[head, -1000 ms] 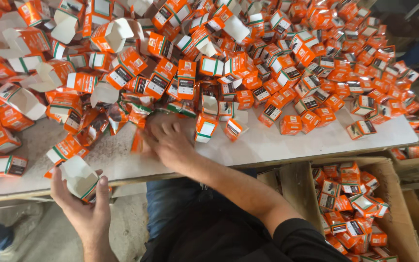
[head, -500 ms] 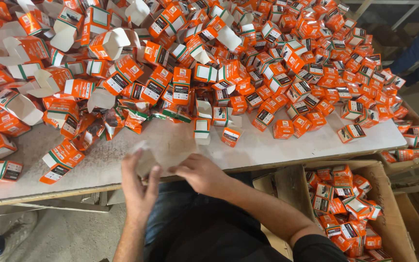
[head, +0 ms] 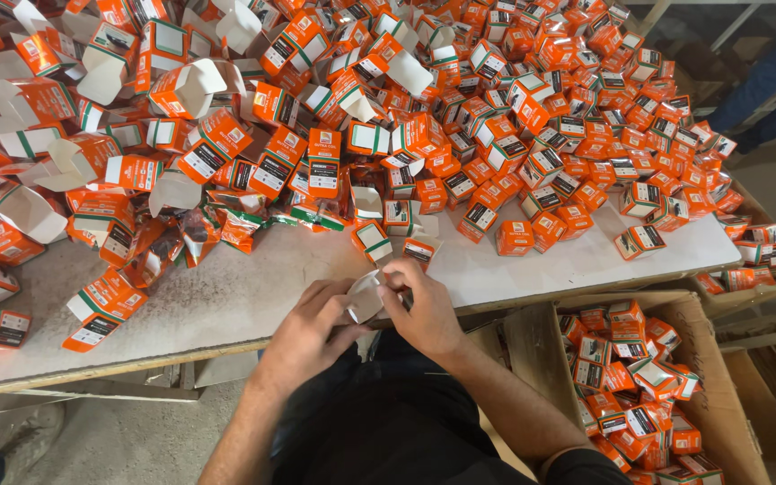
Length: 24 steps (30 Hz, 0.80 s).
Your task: The person picks flat folded cardboard cartons one at a time from a large pile on the table, unfolds and presses them into open boxes by hand, and places the finished boxes back onto the pile and into a cardboard bin below the table.
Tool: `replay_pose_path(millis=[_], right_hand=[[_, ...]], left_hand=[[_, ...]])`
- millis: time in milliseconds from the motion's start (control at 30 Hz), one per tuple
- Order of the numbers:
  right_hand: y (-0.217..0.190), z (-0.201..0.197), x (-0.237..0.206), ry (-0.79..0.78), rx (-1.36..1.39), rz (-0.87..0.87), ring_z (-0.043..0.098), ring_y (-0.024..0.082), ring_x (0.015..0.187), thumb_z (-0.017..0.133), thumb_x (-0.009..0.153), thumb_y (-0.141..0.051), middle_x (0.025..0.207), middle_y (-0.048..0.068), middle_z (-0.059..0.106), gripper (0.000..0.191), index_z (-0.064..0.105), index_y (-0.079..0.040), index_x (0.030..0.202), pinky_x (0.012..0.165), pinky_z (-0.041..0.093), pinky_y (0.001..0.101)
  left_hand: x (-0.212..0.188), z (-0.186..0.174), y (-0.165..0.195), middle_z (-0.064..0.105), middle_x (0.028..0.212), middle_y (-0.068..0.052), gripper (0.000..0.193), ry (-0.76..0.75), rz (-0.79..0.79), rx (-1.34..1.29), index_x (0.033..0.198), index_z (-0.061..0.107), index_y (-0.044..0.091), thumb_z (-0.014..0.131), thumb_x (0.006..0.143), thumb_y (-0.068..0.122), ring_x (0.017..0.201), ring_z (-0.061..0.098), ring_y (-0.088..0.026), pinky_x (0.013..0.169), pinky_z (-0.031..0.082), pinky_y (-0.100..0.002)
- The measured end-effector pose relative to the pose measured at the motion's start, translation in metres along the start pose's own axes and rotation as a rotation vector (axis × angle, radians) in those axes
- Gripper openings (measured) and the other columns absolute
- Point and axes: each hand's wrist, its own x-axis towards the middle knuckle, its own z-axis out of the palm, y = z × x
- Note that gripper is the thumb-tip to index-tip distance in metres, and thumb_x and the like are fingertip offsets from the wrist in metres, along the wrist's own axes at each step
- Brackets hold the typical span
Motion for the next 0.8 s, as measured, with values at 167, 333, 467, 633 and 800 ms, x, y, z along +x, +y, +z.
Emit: replay_pose_path(millis=[167, 333, 467, 633, 800], right_hand=[[-0.004, 0.001, -0.001, -0.050, -0.042, -0.023, 0.074, 0.026, 0.077, 0.071, 0.093, -0.010, 0.087, 0.012, 0.075, 0.032, 0.060, -0.005, 0.123, 0.068, 0.058, 0.0349], [0.000, 0.001, 0.005, -0.157, 0.077, 0.103, 0.075, 0.026, 0.078, 0.065, 0.096, -0.010, 0.086, 0.012, 0.076, 0.029, 0.058, -0.005, 0.124, 0.071, 0.058, 0.0347], [0.008, 0.006, 0.008, -0.228, 0.251, 0.167, 0.073, 0.027, 0.078, 0.061, 0.099, -0.011, 0.086, 0.012, 0.073, 0.020, 0.055, -0.003, 0.116, 0.071, 0.058, 0.0352], [0.009, 0.015, -0.006, -0.173, -0.022, -0.074, 0.065, 0.032, 0.098, 0.072, 0.094, -0.014, 0.108, 0.019, 0.062, 0.034, 0.050, -0.002, 0.117, 0.084, 0.053, 0.0396], [0.012, -0.014, -0.032, -0.271, -0.243, -0.364, 0.053, 0.043, 0.126, 0.078, 0.079, -0.006, 0.134, 0.025, 0.052, 0.063, 0.048, 0.000, 0.135, 0.103, 0.047, 0.0471]], left_hand=[[-0.006, -0.015, -0.002, 0.071, 0.122, -0.013, 0.023, 0.005, -0.035, 0.228, 0.100, 0.066, 0.002, 0.073, 0.078, -0.001, 0.109, 0.069, -0.034, 0.089, 0.058, -0.043], [-0.010, -0.005, -0.007, 0.069, 0.123, -0.016, 0.026, 0.122, 0.015, 0.397, 0.094, 0.063, 0.000, 0.076, 0.071, 0.003, 0.110, 0.069, -0.037, 0.089, 0.058, -0.046], [-0.021, 0.003, -0.011, 0.065, 0.125, -0.021, 0.035, 0.137, -0.010, 0.165, 0.099, 0.059, 0.000, 0.081, 0.072, 0.006, 0.111, 0.068, -0.039, 0.089, 0.060, -0.045], [-0.018, 0.024, -0.020, 0.065, 0.131, -0.019, 0.043, 0.150, -0.139, 0.066, 0.109, 0.055, 0.003, 0.085, 0.079, 0.009, 0.111, 0.068, -0.039, 0.084, 0.062, -0.042], [-0.010, 0.028, -0.026, 0.066, 0.124, -0.016, 0.058, 0.211, -0.165, 0.102, 0.128, 0.059, 0.006, 0.085, 0.076, 0.006, 0.107, 0.067, -0.038, 0.086, 0.060, -0.044]])
